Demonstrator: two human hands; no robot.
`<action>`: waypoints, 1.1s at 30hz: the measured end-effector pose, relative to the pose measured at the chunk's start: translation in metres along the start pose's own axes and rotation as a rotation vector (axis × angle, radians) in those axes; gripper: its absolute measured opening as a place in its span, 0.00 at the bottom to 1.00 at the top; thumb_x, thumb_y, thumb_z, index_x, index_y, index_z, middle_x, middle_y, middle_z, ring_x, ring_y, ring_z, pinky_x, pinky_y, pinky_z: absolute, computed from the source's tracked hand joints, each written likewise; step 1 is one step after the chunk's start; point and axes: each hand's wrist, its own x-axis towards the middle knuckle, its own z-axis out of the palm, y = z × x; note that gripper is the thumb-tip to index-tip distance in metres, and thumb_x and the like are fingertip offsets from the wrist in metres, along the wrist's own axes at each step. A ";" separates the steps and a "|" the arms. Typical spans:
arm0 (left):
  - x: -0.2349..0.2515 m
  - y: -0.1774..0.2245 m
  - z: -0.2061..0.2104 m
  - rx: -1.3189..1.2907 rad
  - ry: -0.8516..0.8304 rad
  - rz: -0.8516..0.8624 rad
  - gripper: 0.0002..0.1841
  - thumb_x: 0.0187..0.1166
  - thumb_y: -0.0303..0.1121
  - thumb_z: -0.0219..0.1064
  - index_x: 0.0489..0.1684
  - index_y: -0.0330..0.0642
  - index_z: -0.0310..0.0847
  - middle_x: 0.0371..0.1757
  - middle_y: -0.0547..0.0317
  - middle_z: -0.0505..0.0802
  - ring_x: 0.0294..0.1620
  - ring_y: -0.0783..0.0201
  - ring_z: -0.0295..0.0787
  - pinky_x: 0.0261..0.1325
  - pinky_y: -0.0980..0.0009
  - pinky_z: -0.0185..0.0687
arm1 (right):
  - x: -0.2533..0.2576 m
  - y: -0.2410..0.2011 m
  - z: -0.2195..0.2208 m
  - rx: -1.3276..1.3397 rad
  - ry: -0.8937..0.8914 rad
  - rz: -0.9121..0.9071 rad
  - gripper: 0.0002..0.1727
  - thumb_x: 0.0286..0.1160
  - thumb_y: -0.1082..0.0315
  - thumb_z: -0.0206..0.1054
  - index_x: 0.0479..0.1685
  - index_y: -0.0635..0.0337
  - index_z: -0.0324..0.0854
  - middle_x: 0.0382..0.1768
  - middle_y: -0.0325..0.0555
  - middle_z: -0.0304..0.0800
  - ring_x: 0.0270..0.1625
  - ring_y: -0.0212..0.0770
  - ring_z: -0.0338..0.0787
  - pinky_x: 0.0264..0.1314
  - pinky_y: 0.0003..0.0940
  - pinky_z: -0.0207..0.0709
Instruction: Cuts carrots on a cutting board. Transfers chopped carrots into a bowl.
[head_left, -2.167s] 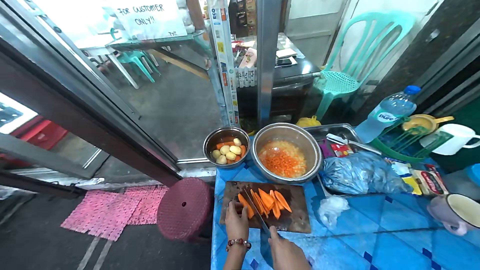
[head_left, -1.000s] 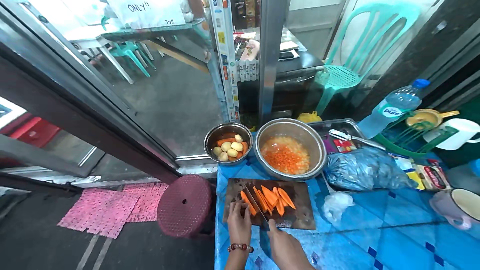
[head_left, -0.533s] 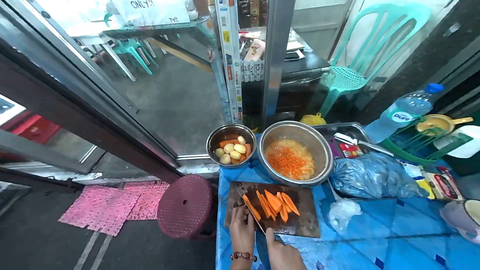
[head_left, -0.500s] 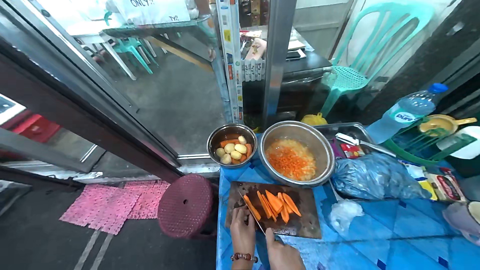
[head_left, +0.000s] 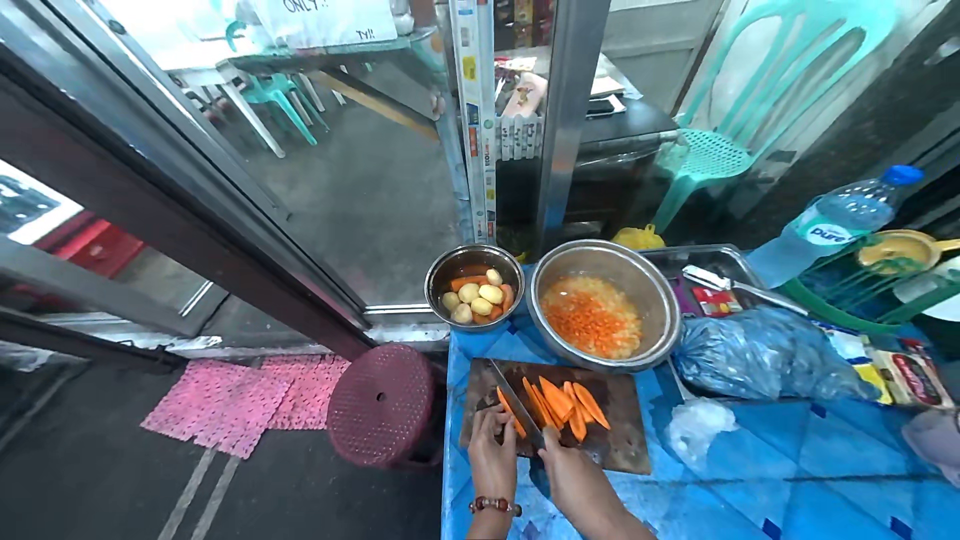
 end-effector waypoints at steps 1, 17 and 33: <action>0.000 0.000 0.000 -0.011 0.003 0.001 0.06 0.74 0.25 0.73 0.43 0.35 0.93 0.58 0.48 0.93 0.44 0.67 0.95 0.51 0.72 0.92 | -0.005 -0.005 0.000 -0.044 0.005 0.029 0.24 0.98 0.56 0.44 0.85 0.56 0.62 0.49 0.63 0.94 0.58 0.64 0.94 0.61 0.61 0.84; -0.002 0.004 0.001 0.060 0.039 0.028 0.05 0.72 0.25 0.74 0.40 0.33 0.92 0.48 0.46 0.93 0.40 0.62 0.93 0.50 0.69 0.91 | -0.039 -0.018 0.011 -0.111 0.042 0.074 0.22 0.96 0.61 0.45 0.81 0.60 0.64 0.44 0.63 0.95 0.53 0.67 0.96 0.53 0.62 0.86; -0.002 0.013 -0.001 0.105 0.015 -0.060 0.05 0.73 0.28 0.76 0.38 0.35 0.92 0.44 0.47 0.92 0.41 0.61 0.91 0.52 0.67 0.89 | -0.001 0.008 0.018 0.197 0.004 0.014 0.27 0.96 0.55 0.48 0.85 0.62 0.62 0.50 0.66 0.92 0.52 0.64 0.95 0.57 0.61 0.86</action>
